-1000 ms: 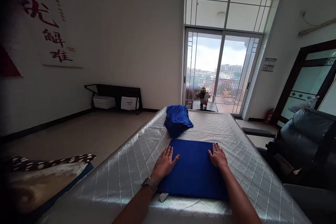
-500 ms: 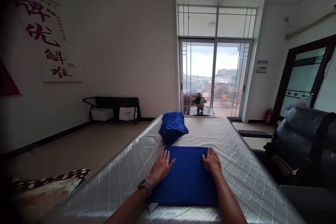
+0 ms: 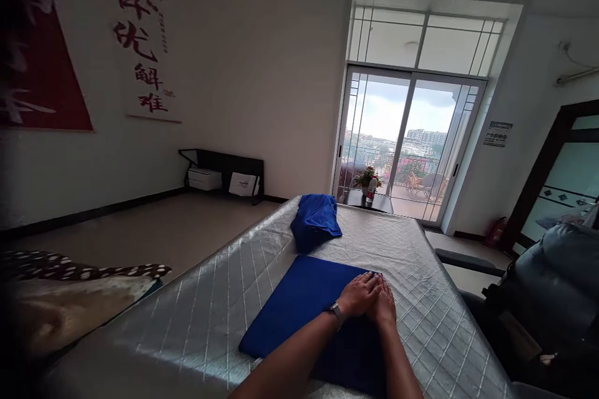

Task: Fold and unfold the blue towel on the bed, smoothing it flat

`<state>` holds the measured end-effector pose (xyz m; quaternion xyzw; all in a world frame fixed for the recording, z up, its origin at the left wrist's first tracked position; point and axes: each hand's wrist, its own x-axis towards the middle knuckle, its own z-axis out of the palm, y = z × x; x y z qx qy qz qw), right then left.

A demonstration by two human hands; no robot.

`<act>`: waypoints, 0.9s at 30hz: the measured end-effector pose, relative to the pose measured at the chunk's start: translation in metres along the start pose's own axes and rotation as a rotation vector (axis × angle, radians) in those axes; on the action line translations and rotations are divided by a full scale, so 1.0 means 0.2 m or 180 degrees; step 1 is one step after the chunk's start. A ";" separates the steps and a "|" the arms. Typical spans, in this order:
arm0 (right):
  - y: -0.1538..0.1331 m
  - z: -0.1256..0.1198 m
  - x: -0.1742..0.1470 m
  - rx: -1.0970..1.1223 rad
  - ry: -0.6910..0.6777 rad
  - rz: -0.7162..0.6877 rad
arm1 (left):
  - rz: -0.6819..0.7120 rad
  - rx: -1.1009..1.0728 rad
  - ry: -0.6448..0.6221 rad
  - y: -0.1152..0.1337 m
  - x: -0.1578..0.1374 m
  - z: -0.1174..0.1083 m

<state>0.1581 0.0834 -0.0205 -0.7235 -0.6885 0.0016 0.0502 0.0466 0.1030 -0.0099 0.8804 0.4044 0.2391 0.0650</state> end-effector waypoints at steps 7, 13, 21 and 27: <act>-0.05 -0.06 0.01 0.0279 -0.0038 0.0197 | -0.0693 0.0173 -0.0234 -0.22 -0.12 -0.13; -0.06 -0.08 0.00 0.0301 -0.0075 0.0220 | -0.1384 0.0504 -0.0293 -0.59 -0.34 -0.37; -0.07 -0.08 -0.01 0.0216 -0.0089 0.0234 | -0.1674 0.0708 -0.0135 -0.75 -0.48 -0.47; -0.11 -0.12 -0.01 -0.0326 0.0143 0.0046 | -0.1694 0.0714 -0.0065 -0.72 -0.48 -0.47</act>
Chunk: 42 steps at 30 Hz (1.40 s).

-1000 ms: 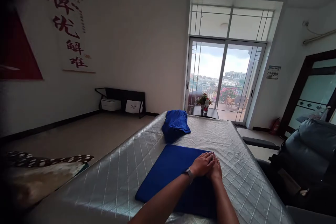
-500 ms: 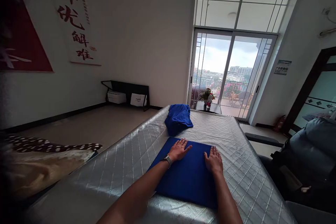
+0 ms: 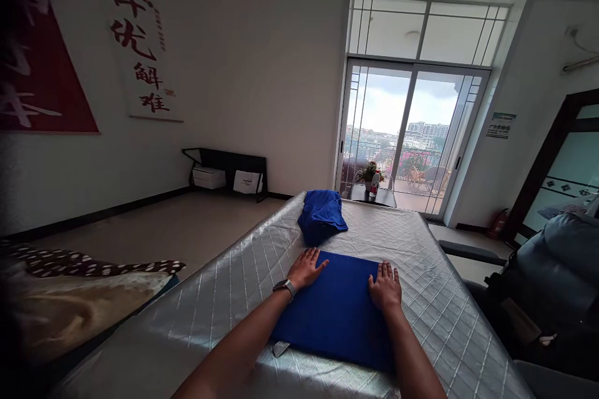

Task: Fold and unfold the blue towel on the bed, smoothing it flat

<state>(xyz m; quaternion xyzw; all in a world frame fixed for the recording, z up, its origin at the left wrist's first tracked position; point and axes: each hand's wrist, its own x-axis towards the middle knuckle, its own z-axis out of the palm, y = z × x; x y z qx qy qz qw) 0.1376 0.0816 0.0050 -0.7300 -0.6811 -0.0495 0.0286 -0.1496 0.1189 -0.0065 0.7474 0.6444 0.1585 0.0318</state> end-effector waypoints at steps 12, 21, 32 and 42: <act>0.00 0.06 0.07 0.0553 -0.0215 0.0050 | 0.0128 0.0076 0.0104 -0.04 0.02 0.04; -0.01 0.05 0.05 0.0613 -0.0137 0.0173 | -0.0046 0.0170 -0.0021 -0.01 -0.01 0.00; -0.01 0.05 0.03 0.0801 -0.0117 0.0216 | -0.0410 0.0609 -0.0115 0.09 0.03 -0.01; 0.03 0.10 0.03 0.0532 -0.0021 -0.0082 | 0.1474 -0.0166 -0.0274 0.83 0.00 0.21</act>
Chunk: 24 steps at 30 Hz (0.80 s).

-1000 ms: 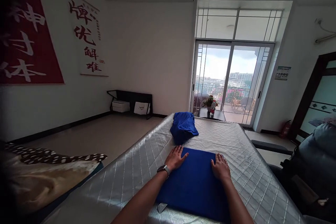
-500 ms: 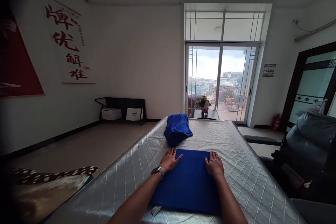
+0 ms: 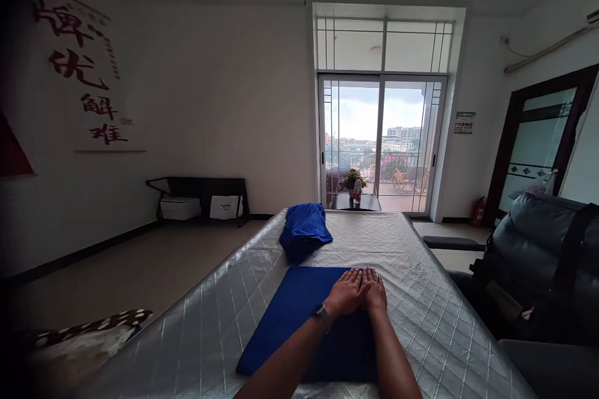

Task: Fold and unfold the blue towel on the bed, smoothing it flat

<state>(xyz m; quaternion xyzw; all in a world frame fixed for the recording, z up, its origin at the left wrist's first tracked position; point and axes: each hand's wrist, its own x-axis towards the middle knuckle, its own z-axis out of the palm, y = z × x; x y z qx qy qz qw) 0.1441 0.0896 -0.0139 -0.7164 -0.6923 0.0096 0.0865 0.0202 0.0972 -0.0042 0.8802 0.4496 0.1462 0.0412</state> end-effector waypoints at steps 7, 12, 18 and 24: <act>0.01 0.02 0.01 0.0010 0.0012 0.0023 | -0.0293 -0.0201 0.0226 0.01 0.01 0.09; -0.02 -0.01 0.02 0.0200 -0.0064 0.0184 | -0.0677 -0.0107 -0.0026 -0.17 -0.08 -0.01; -0.02 -0.02 0.02 0.0185 -0.0090 0.0187 | -0.1316 0.0022 -0.0022 -0.59 -0.27 -0.18; -0.03 -0.04 0.02 0.0112 -0.0104 0.0218 | -0.1572 0.0192 0.0081 -0.86 -0.46 -0.24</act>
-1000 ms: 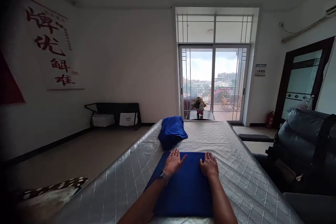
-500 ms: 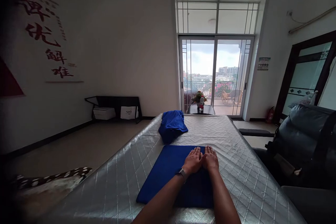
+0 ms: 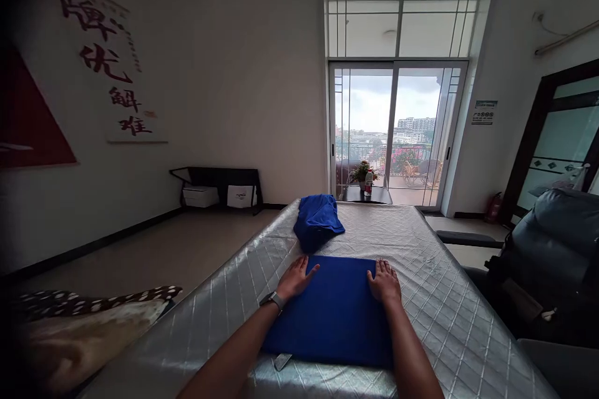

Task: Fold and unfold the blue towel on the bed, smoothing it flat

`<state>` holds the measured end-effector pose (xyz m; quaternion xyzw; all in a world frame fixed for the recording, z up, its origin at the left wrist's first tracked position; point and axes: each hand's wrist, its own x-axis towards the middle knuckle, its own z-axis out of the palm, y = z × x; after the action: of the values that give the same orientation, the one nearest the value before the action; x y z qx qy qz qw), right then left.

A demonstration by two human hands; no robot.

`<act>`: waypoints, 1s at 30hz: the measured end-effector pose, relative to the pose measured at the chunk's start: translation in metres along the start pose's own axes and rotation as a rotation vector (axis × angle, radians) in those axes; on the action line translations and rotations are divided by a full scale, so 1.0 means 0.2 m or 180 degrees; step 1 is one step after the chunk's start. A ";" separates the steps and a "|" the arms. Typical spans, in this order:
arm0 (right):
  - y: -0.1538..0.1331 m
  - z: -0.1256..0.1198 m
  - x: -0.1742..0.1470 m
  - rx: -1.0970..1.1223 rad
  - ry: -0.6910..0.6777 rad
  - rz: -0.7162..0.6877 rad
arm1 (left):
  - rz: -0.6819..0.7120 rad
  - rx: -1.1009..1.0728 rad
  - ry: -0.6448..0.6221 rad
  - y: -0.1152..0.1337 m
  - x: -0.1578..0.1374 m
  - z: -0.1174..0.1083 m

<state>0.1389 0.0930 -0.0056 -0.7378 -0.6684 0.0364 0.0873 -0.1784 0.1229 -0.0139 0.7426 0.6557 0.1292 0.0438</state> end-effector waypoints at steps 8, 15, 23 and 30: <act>-0.01 -0.01 -0.01 -0.0116 0.0005 0.0020 | 0.0006 0.0048 0.0100 0.01 0.00 0.02; -0.05 -0.07 -0.10 -0.0320 0.0491 -0.0223 | -0.0008 -0.0008 0.0228 0.01 -0.01 0.02; -0.02 -0.04 -0.28 -0.0170 -0.0155 -0.0187 | -0.0004 -0.0095 0.0258 0.02 -0.02 0.01; -0.02 -0.01 -0.29 -0.0202 -0.0051 -0.0003 | -0.0043 -0.0045 0.0191 0.03 -0.04 -0.02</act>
<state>0.1299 0.0363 -0.0060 -0.7395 -0.6702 0.0209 0.0586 -0.1739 0.1137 -0.0102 0.7336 0.6608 0.1557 0.0303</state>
